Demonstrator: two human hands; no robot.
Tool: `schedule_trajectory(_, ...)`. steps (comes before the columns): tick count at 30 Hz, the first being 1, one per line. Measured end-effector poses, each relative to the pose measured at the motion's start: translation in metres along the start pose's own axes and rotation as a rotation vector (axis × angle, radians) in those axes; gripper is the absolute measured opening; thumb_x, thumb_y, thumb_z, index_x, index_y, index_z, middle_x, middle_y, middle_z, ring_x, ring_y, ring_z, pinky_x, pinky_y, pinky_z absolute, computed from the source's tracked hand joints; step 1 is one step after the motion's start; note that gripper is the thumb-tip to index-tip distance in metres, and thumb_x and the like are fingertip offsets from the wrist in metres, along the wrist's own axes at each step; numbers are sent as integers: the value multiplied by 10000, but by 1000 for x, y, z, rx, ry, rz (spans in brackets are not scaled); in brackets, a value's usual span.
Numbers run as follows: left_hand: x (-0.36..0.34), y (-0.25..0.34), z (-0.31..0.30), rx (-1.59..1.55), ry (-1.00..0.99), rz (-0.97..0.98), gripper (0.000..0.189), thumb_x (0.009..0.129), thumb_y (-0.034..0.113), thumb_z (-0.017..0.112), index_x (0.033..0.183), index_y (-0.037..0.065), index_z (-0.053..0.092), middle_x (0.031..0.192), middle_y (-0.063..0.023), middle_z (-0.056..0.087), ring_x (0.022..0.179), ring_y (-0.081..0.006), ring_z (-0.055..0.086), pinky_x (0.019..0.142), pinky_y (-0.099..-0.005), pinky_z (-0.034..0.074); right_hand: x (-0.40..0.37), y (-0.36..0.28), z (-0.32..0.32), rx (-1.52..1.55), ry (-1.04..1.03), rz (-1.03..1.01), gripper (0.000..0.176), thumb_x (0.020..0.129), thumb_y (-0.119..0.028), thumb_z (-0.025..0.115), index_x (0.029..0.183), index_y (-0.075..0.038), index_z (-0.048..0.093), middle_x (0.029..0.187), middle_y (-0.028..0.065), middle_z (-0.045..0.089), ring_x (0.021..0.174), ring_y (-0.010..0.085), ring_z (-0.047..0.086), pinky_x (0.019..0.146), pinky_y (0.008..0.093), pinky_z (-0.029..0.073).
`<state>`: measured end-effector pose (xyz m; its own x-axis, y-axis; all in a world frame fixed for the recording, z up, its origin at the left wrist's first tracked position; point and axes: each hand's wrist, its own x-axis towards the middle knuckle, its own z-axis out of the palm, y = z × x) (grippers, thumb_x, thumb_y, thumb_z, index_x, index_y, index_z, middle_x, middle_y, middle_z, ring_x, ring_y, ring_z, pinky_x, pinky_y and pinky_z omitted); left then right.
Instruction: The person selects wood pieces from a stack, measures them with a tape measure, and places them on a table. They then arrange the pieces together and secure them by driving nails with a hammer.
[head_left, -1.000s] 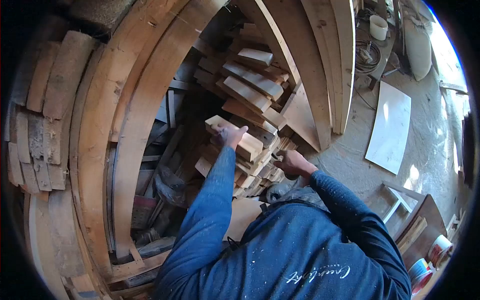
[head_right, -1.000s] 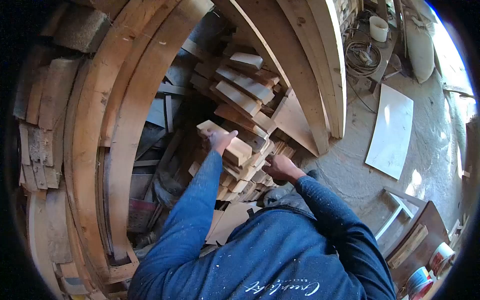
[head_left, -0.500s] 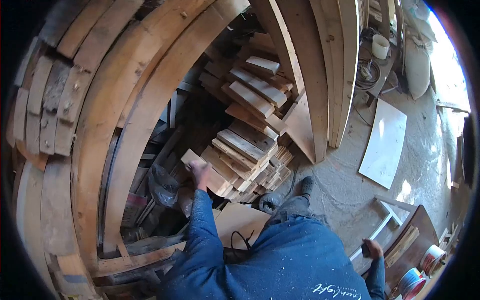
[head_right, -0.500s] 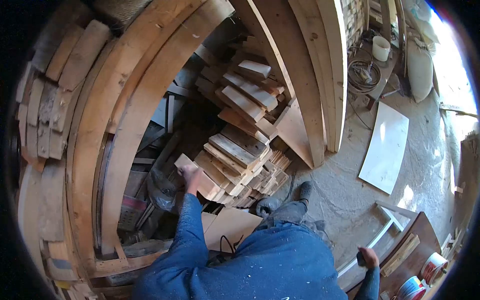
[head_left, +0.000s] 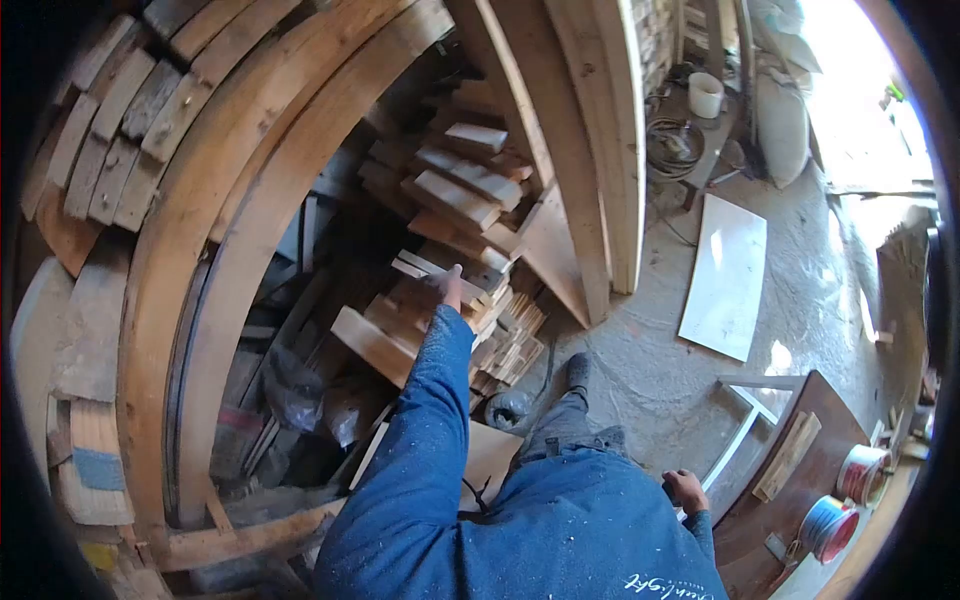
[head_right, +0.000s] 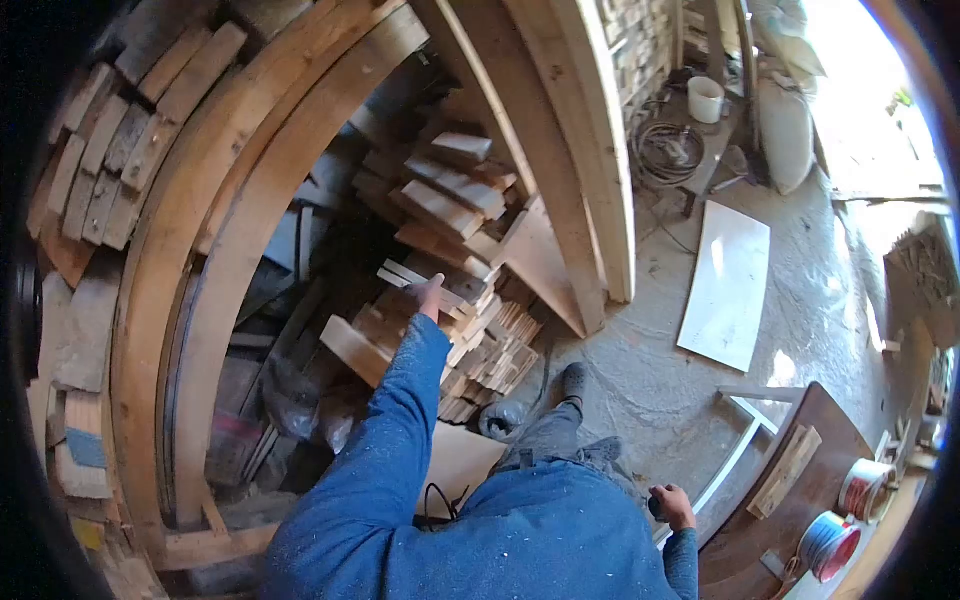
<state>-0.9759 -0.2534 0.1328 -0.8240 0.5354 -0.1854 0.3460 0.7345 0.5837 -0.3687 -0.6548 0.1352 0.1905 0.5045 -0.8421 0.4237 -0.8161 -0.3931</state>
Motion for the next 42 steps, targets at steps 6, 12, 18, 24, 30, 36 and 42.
schedule_trajectory(6,-2,-52,-16,-753,-279,152,637,882,363,700,1354,-13,494,1291,-206,573,1223,-335,562,1048,-471,475,-14,37,-6,42,148,-94,330,824,-322,710,905,-3,694,831,83,681,777,189,641,689,364,516)
schedule_trajectory(12,-173,11,-66,-905,-611,-79,275,809,246,642,990,40,659,952,-83,663,883,-262,682,814,-425,578,-95,-48,-34,459,159,-272,361,910,-408,731,880,-50,702,729,6,615,714,116,567,644,312,460)
schedule_trajectory(18,-401,62,-29,-303,-1374,282,245,784,156,811,929,2,687,849,-69,677,845,-151,672,757,-306,552,-122,-172,-38,-2,472,-590,842,795,-527,810,1343,27,489,1080,277,687,1073,428,671,909,466,548)
schedule_trajectory(24,-513,64,5,-181,-1713,560,684,853,328,817,1297,-81,495,1210,-176,619,1092,-232,621,944,-355,524,-111,-129,-65,-7,539,-311,885,744,-486,807,1348,41,433,1023,310,692,993,479,687,859,532,555)
schedule_trajectory(30,-518,66,-11,121,-1887,827,654,989,355,685,1464,-19,437,1363,-196,606,1193,-258,625,1008,-356,504,-109,-7,-163,-14,790,1,727,653,-423,868,1157,6,567,1042,266,713,993,413,706,880,472,564)
schedule_trajectory(36,-410,38,-23,296,-1418,946,438,964,289,673,1280,-10,621,1158,-143,711,1083,-229,677,951,-357,520,-89,58,-274,-168,892,278,782,668,-426,891,1225,5,554,1138,277,707,1094,411,690,939,471,556)
schedule_trajectory(42,-287,-41,-58,481,-1083,855,395,950,303,683,1192,-9,670,1087,-161,725,1046,-252,688,929,-370,527,-30,98,-270,-132,873,285,860,657,-510,897,1265,-12,547,1179,272,696,1142,415,668,974,479,540)
